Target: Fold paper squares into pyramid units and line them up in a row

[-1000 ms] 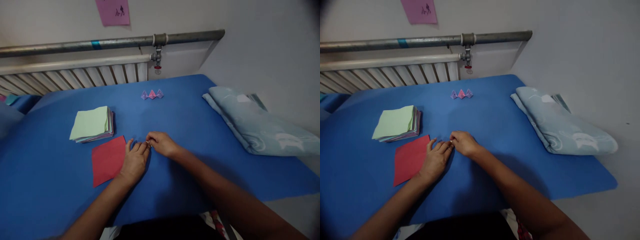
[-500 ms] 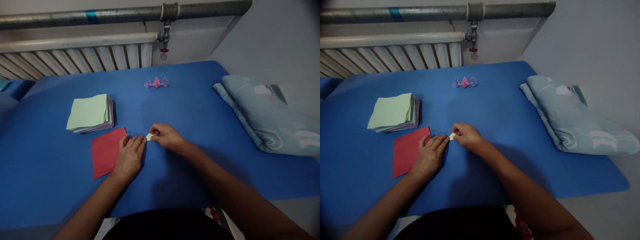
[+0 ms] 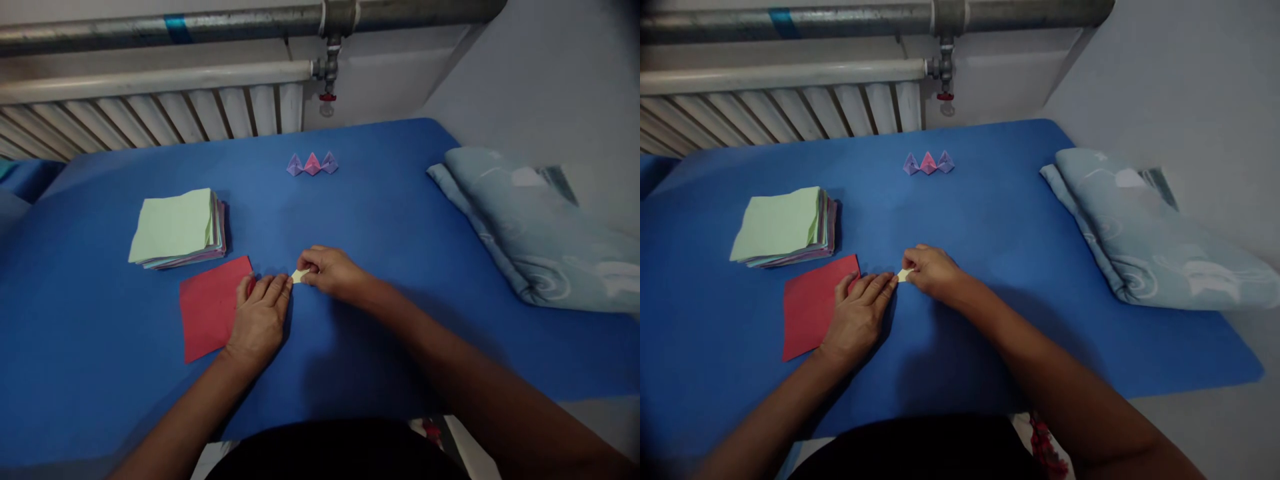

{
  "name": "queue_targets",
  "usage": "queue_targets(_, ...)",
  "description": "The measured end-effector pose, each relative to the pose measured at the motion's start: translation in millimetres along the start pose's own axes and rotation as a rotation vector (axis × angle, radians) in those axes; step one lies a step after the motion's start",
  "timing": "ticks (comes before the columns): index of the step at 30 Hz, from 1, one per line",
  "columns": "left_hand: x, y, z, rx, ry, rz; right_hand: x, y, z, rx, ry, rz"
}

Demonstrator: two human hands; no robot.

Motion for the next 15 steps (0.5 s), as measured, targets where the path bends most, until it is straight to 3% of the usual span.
queue_targets(15,1.0,3.2,3.8,-0.026,-0.028,0.013,0.0,-8.6,-5.5,-0.124,0.048,0.018)
Point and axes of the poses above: each hand's wrist, its own x-axis towards the middle knuckle, its own y-axis out of the palm, z = x × y, the point moved 10 cm from there along x, towards the middle knuckle, and after that the axes turned 9 degrees about -x, right-handed, at the moved point
